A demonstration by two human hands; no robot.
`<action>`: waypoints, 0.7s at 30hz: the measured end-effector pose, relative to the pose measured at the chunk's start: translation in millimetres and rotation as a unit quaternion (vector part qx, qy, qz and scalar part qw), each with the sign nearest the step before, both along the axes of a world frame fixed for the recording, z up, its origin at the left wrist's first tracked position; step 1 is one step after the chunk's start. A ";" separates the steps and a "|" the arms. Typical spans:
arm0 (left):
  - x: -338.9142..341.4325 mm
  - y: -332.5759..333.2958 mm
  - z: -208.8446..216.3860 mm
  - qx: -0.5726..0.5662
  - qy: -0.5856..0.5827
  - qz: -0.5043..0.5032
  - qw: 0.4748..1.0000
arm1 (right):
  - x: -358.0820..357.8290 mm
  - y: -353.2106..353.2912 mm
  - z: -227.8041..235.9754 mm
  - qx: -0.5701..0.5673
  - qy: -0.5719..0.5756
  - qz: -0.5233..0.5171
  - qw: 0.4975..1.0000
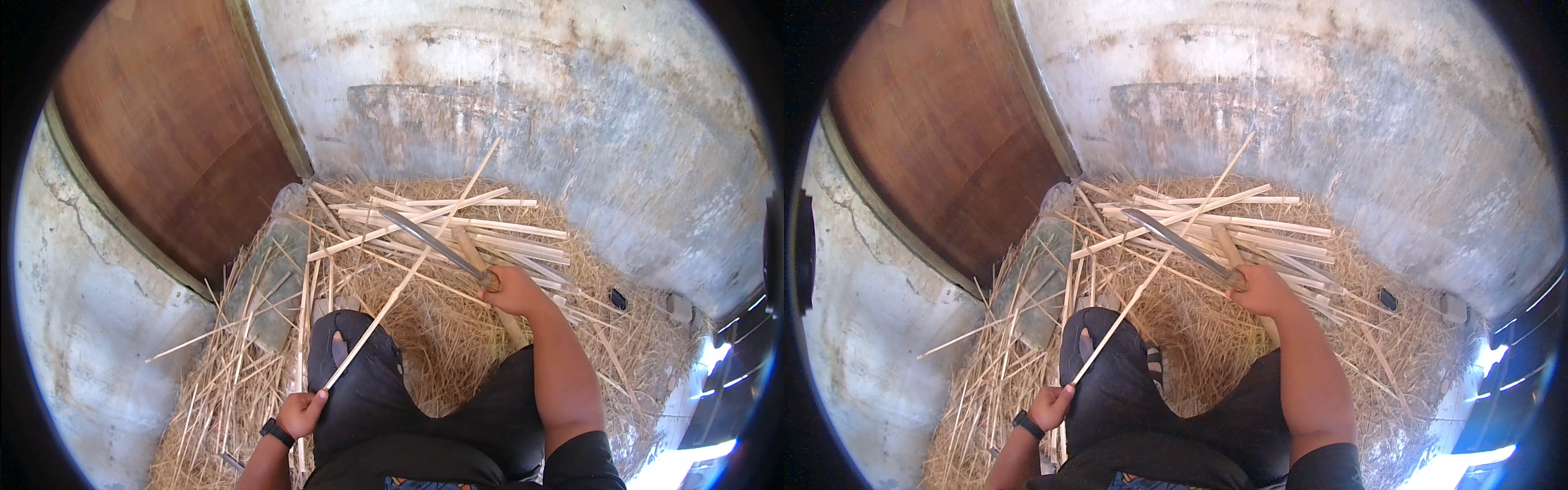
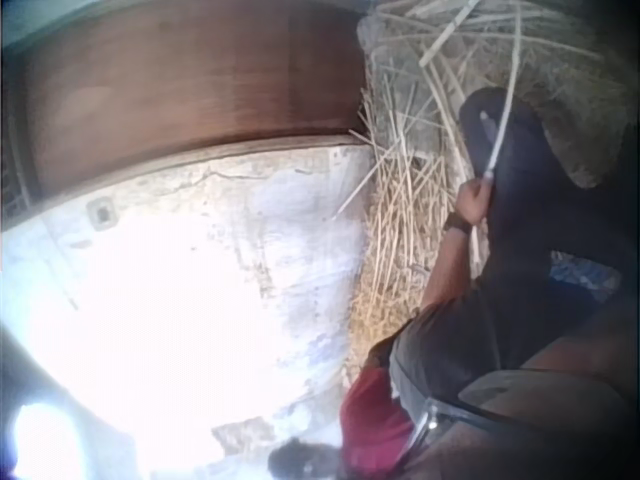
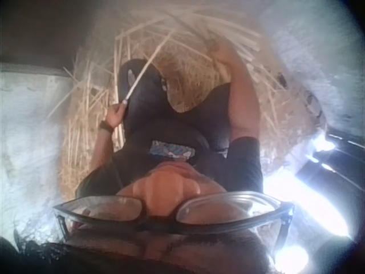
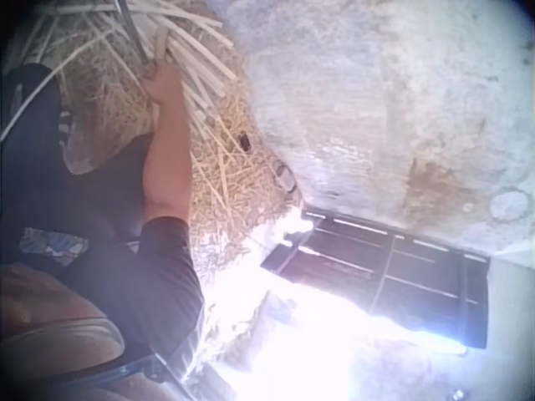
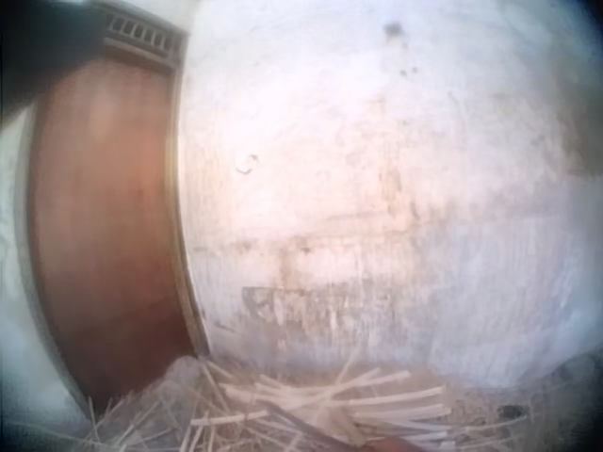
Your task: The person sits on a straw-covered floor and uses a large knife to split long bamboo sticks into thinner strips. They hold the bamboo with one hand and strike it with the knife in the other hand, repeating the action to process multiple sticks.
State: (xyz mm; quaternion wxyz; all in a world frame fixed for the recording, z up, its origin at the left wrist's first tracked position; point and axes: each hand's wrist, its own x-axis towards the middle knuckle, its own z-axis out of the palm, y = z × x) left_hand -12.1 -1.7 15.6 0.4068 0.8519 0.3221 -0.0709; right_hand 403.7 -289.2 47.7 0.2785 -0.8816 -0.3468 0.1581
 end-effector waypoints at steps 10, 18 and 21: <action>-2.1 0.7 -3.1 -0.004 0.001 0.007 1.000 | -10.1 3.6 -0.8 -0.015 -0.020 0.045 0.999; -1.0 -1.0 -0.5 -0.003 -0.005 0.008 1.000 | -7.4 4.2 -6.7 0.002 -0.035 0.055 0.998; 0.2 -2.3 1.8 -0.006 -0.007 0.011 1.000 | -8.8 4.5 -5.2 0.008 -0.036 0.052 0.998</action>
